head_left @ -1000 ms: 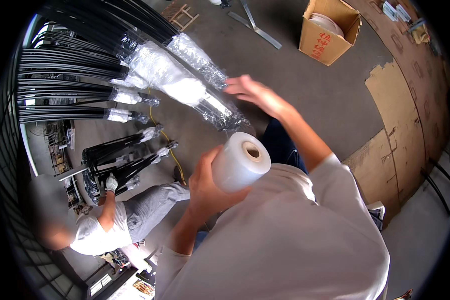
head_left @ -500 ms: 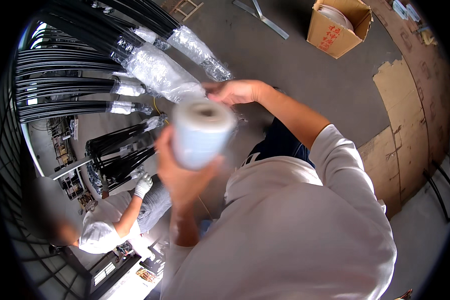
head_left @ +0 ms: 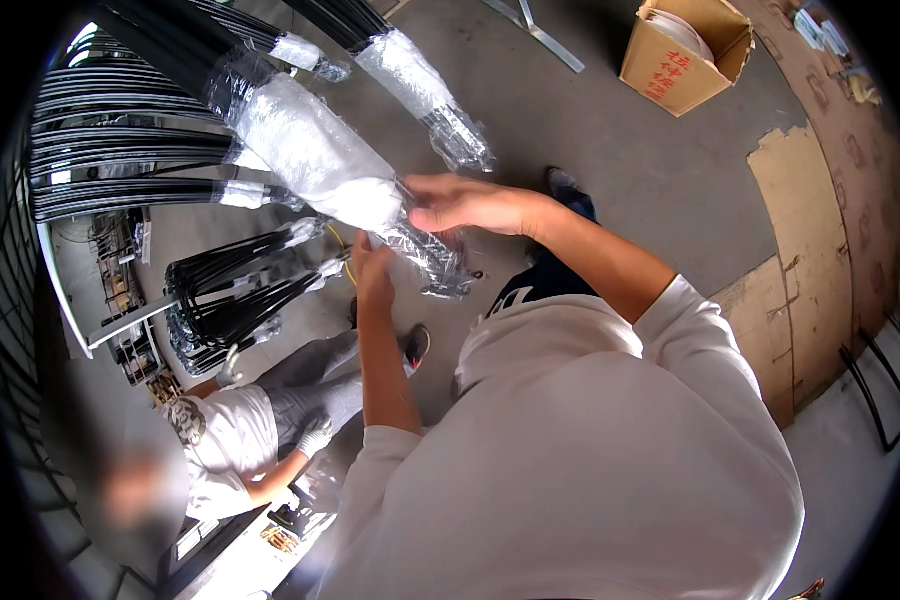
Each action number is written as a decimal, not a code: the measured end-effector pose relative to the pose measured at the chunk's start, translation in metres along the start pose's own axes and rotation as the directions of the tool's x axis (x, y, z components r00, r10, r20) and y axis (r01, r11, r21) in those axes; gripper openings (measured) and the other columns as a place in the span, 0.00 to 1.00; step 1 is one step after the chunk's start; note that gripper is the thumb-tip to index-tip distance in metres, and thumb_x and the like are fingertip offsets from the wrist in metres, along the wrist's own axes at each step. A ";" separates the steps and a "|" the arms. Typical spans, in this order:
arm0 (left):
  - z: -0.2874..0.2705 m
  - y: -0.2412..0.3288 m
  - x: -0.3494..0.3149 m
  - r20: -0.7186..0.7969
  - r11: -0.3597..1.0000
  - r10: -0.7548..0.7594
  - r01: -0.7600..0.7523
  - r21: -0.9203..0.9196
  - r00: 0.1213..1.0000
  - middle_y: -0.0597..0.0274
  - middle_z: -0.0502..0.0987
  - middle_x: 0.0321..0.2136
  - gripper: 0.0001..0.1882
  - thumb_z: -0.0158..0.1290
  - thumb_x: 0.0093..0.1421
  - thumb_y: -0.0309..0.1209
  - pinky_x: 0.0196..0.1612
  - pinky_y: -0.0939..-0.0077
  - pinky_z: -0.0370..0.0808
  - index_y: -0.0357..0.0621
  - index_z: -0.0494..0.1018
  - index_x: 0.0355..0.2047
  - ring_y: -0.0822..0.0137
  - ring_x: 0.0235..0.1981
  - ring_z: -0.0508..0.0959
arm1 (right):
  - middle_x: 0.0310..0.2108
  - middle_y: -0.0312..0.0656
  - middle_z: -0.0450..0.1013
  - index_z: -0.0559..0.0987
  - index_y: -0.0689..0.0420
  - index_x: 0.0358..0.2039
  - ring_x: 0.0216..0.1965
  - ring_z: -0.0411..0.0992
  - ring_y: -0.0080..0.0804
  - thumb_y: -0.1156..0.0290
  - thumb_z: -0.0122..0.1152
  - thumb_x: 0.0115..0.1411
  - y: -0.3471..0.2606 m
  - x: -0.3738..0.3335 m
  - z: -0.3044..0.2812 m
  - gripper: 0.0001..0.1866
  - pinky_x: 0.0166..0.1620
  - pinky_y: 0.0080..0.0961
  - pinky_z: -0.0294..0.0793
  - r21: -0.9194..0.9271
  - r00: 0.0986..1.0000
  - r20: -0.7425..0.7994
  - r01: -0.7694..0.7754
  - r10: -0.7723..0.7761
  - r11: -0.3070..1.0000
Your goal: The person wraps the ends of multiple black metal frames with clear plastic film. They hold a roll of film and repeatedly wrap it around the frame ends, then tear off the film to secure it. The wrapped frames are placed back into a vertical rack.
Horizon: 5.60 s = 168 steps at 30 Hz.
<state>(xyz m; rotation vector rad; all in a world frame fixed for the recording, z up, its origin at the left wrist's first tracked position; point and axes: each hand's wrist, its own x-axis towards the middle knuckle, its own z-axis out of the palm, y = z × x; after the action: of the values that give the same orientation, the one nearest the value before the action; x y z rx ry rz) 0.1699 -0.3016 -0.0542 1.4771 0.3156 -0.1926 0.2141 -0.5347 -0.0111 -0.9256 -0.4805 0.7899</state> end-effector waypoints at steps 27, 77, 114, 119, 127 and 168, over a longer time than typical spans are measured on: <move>0.018 -0.036 0.047 0.198 0.992 -0.030 0.006 0.124 0.980 0.65 0.70 0.40 0.18 0.47 0.57 0.35 0.44 0.75 0.69 0.42 0.65 0.46 0.71 0.41 0.70 | 0.60 0.59 0.23 0.68 0.52 0.49 0.63 0.25 0.52 0.54 0.49 0.56 0.054 0.004 -0.018 0.23 0.60 0.43 0.39 -0.599 0.921 -0.323 -0.021 -0.217 0.801; 0.058 0.001 0.033 0.239 0.996 0.053 -0.036 -0.078 0.969 0.58 0.69 0.40 0.35 0.61 0.42 0.27 0.43 0.73 0.68 0.35 0.58 0.49 0.67 0.41 0.71 | 0.41 0.43 0.70 0.68 0.64 0.46 0.43 0.66 0.31 0.66 0.66 0.30 0.022 -0.055 -0.098 0.38 0.49 0.26 0.62 0.047 0.968 -0.252 0.018 -0.005 0.999; 0.055 -0.001 -0.126 0.046 0.916 0.374 -0.377 0.135 0.926 0.47 0.68 0.43 0.33 0.55 0.49 0.43 0.48 0.65 0.64 0.35 0.60 0.49 0.57 0.48 0.67 | 0.51 0.46 0.60 0.60 0.62 0.53 0.54 0.57 0.43 0.54 0.65 0.40 0.006 -0.069 0.003 0.42 0.57 0.42 0.53 -0.175 0.840 -0.542 -0.101 -0.010 0.979; 0.120 0.009 -0.089 -0.101 0.783 0.445 -0.332 0.525 0.890 0.45 0.63 0.45 0.44 0.62 0.38 0.40 0.44 0.59 0.65 0.42 0.52 0.53 0.48 0.44 0.67 | 0.54 0.45 0.58 0.55 0.60 0.56 0.54 0.57 0.39 0.51 0.60 0.46 -0.004 -0.074 0.002 0.42 0.55 0.35 0.56 -0.200 0.826 -0.556 -0.243 0.095 0.949; 0.095 -0.005 -0.076 -0.109 0.931 0.355 -0.340 0.133 0.928 0.44 0.62 0.44 0.44 0.61 0.36 0.34 0.43 0.62 0.67 0.40 0.51 0.53 0.46 0.44 0.67 | 0.47 0.43 0.65 0.63 0.63 0.50 0.45 0.64 0.32 0.39 0.39 0.55 -0.007 -0.024 -0.030 0.38 0.45 0.24 0.63 -0.089 0.770 -0.612 -0.292 0.178 0.952; 0.007 -0.007 0.014 -0.287 0.738 0.517 -0.250 0.626 0.807 0.52 0.61 0.48 0.31 0.54 0.47 0.35 0.51 0.65 0.61 0.44 0.60 0.53 0.52 0.50 0.59 | 0.39 0.40 0.67 0.67 0.60 0.46 0.39 0.66 0.28 0.60 0.65 0.45 0.073 0.130 -0.033 0.30 0.38 0.24 0.68 -0.050 0.922 -0.158 -0.366 0.355 0.929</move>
<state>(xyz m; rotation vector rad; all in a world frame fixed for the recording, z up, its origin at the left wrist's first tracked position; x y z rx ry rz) 0.1817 -0.3081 -0.0650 2.1500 0.3130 0.4583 0.2895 -0.4245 -0.0851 -1.1560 -0.2131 1.0336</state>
